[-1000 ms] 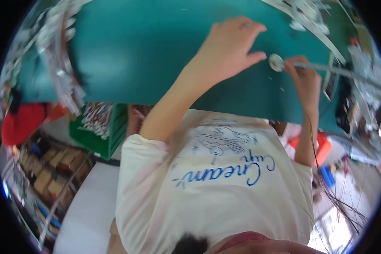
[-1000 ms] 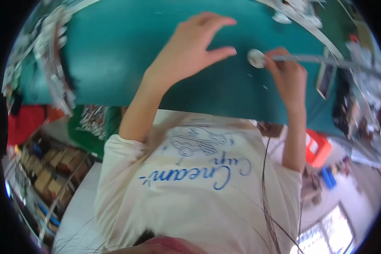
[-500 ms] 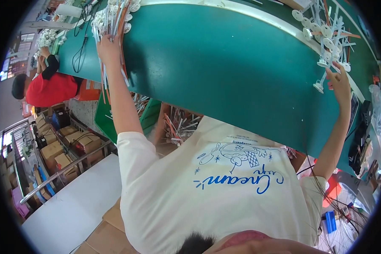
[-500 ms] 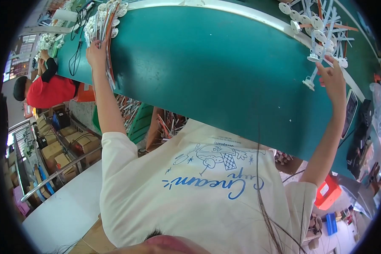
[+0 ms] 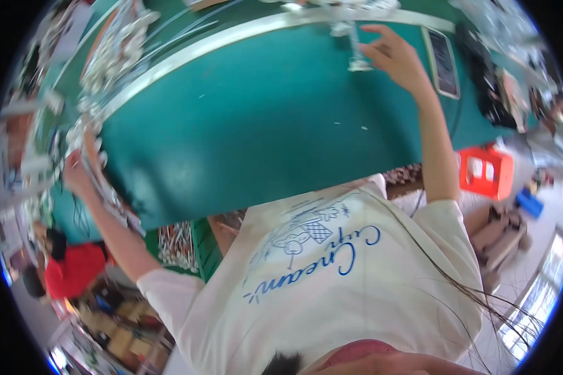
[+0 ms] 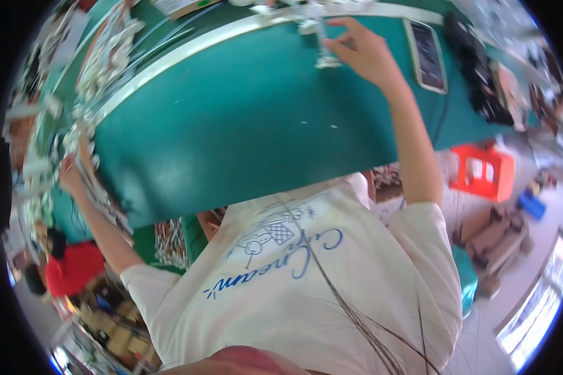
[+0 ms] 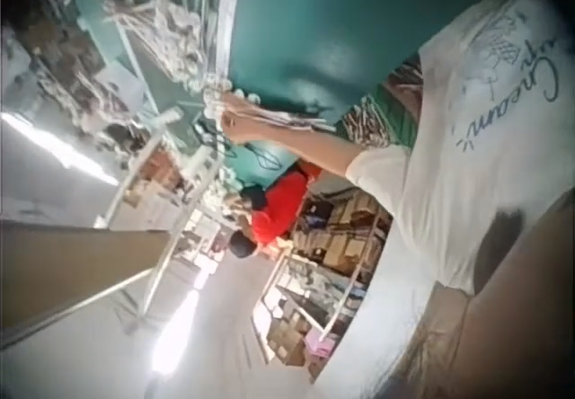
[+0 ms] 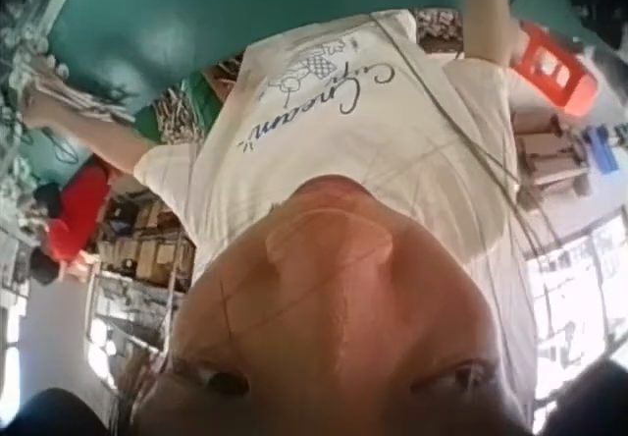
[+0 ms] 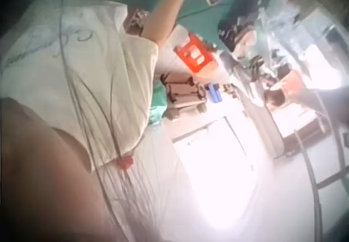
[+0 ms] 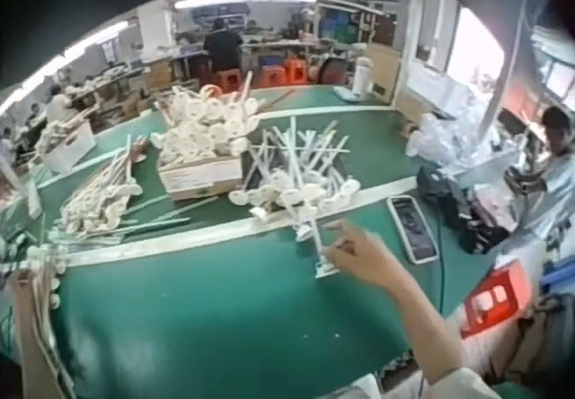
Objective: Assembling LED light strips at a factory workbench by attaching plastic components and wiring.
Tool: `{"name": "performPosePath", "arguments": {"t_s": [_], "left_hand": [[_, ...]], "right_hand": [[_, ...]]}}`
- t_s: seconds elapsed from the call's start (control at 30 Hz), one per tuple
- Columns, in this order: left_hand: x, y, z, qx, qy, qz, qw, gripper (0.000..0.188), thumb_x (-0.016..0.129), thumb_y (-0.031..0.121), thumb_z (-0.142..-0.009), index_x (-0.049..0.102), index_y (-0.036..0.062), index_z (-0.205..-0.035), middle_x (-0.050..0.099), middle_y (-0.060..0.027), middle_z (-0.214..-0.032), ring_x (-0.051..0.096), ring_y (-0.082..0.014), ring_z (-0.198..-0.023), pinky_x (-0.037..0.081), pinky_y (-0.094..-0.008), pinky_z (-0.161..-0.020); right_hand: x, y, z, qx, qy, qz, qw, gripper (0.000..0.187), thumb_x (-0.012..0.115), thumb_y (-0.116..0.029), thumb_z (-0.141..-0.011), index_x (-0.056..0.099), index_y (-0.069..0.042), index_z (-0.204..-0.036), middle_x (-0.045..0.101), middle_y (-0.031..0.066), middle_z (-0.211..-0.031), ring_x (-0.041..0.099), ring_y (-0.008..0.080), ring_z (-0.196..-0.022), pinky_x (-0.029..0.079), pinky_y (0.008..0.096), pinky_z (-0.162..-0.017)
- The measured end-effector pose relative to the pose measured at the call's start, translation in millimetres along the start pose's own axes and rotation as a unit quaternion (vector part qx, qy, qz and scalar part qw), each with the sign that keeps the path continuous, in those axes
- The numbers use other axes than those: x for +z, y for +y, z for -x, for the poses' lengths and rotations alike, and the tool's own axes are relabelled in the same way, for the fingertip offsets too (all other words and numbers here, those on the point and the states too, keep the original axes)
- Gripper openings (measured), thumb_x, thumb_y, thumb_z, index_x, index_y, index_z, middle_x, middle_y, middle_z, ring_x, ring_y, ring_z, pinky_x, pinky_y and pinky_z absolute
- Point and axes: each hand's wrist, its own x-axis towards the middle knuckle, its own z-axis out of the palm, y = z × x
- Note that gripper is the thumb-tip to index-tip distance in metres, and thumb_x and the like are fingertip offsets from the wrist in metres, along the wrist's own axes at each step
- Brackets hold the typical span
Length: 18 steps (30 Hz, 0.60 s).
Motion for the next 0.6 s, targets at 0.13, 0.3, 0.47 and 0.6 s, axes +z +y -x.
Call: {"name": "performPosePath", "arguments": {"t_s": [0.13, 0.3, 0.47, 0.6], "left_hand": [[-48, 12, -78, -0.047, -0.014, 0.288, 0.956, 0.031, 0.053, 0.023, -0.089, 0.058, 0.0023, -0.111, 0.062, -0.0112, -0.102, 0.060, -0.0210, -0.093, 0.046, -0.0314, -0.081], [-54, 83, -100, -0.086, -0.189, 0.687, 0.697, 0.026, 0.049, 0.010, -0.092, 0.054, -0.0025, -0.115, 0.059, -0.0112, -0.105, 0.056, -0.0205, -0.096, 0.044, -0.0310, -0.090], [-37, 334, 89, -0.115, -0.394, 0.866, 0.287, 0.024, 0.054, 0.006, -0.088, 0.053, -0.0028, -0.111, 0.054, -0.0118, -0.108, 0.054, -0.0219, -0.097, 0.046, -0.0317, -0.091], [-28, 403, 172, -0.183, -0.439, 0.793, 0.380, 0.023, 0.061, 0.020, -0.087, 0.057, 0.0056, -0.105, 0.057, -0.0005, -0.093, 0.054, -0.0143, -0.090, 0.045, -0.0269, -0.077]], "right_hand": [[-1, -15, 15, -0.010, 0.027, -0.036, 0.999, 0.033, 0.062, -0.016, -0.086, 0.053, -0.008, -0.117, 0.062, 0.0033, -0.079, 0.057, 0.0088, -0.070, 0.047, 0.0238, -0.064], [26, -48, 35, -0.074, -0.014, -0.071, 0.995, 0.038, 0.065, -0.012, -0.083, 0.052, -0.008, -0.118, 0.062, 0.0037, -0.081, 0.059, 0.0101, -0.072, 0.049, 0.0247, -0.066], [63, -67, 47, -0.063, -0.066, -0.325, 0.941, 0.058, 0.068, -0.004, -0.078, 0.041, -0.008, -0.129, 0.060, 0.0058, -0.088, 0.060, 0.0129, -0.073, 0.050, 0.0273, -0.068], [65, -81, 47, -0.126, 0.044, -0.538, 0.832, 0.053, 0.060, -0.002, -0.084, 0.035, -0.003, -0.131, 0.058, 0.0090, -0.090, 0.059, 0.0147, -0.073, 0.050, 0.0283, -0.067]]}}
